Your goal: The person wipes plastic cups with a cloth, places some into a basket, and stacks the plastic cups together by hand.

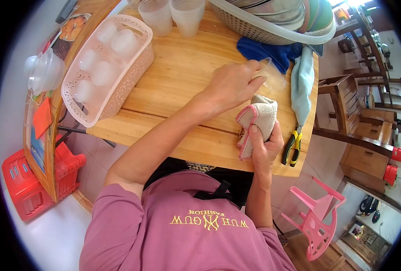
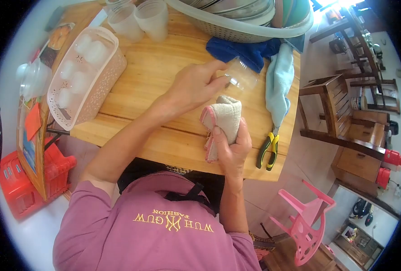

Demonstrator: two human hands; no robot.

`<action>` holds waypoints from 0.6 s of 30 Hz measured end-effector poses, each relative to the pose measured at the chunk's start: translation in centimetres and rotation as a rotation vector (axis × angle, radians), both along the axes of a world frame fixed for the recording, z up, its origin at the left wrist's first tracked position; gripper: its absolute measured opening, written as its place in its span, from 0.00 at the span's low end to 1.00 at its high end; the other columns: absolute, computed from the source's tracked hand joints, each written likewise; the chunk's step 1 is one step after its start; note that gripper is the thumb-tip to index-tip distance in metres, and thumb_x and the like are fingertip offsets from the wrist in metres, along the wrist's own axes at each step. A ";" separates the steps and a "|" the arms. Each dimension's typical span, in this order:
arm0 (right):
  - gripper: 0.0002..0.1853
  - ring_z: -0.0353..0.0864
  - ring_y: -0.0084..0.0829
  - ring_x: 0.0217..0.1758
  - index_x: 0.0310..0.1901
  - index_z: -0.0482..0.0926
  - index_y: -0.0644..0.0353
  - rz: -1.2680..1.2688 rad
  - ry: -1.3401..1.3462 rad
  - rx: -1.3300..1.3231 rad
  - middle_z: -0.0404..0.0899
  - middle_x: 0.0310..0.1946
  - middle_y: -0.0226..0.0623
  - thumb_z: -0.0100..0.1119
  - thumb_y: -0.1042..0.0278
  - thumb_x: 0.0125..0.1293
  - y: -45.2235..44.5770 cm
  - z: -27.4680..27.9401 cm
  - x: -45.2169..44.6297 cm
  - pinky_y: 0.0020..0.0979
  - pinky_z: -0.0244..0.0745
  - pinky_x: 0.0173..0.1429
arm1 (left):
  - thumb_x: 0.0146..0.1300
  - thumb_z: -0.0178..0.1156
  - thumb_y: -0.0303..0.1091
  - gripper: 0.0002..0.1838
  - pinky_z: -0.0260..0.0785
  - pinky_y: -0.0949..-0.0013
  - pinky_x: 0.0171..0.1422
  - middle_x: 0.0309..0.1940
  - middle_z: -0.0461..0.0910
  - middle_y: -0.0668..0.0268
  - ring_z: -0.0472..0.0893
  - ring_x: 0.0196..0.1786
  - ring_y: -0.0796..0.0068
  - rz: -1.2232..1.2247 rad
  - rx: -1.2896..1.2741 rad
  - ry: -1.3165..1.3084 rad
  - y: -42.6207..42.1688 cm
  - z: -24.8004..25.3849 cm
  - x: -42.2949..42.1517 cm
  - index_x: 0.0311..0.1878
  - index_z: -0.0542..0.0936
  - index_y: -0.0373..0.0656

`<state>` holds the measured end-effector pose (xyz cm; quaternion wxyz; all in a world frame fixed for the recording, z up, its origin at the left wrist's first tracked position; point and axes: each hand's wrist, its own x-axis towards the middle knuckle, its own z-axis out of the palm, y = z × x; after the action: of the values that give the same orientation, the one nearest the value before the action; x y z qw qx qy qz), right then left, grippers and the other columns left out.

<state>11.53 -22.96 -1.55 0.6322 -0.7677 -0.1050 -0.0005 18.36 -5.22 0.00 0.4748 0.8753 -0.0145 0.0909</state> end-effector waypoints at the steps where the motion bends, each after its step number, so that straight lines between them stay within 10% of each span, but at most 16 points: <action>1: 0.19 0.78 0.20 0.37 0.56 0.76 0.68 -0.009 0.034 0.020 0.80 0.39 0.32 0.63 0.77 0.64 0.1 0.2 0.0 0.25 0.76 0.40 | 0.66 0.61 0.43 0.19 0.73 0.55 0.40 0.31 0.84 0.51 0.84 0.35 0.51 0.003 0.002 0.000 -0.4 -0.6 0.6 0.51 0.81 0.37; 18: 0.20 0.77 0.19 0.39 0.58 0.76 0.68 -0.025 0.130 0.061 0.79 0.40 0.30 0.64 0.75 0.65 -0.2 0.0 -0.2 0.24 0.76 0.42 | 0.73 0.56 0.33 0.11 0.71 0.72 0.38 0.30 0.82 0.62 0.80 0.32 0.77 0.082 -0.317 0.158 3.6 1.1 -8.3 0.47 0.79 0.33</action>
<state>11.30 -23.14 -1.60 0.6607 -0.7477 -0.0542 0.0382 10.02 -1.62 1.10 0.6022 0.7938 0.0731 0.0423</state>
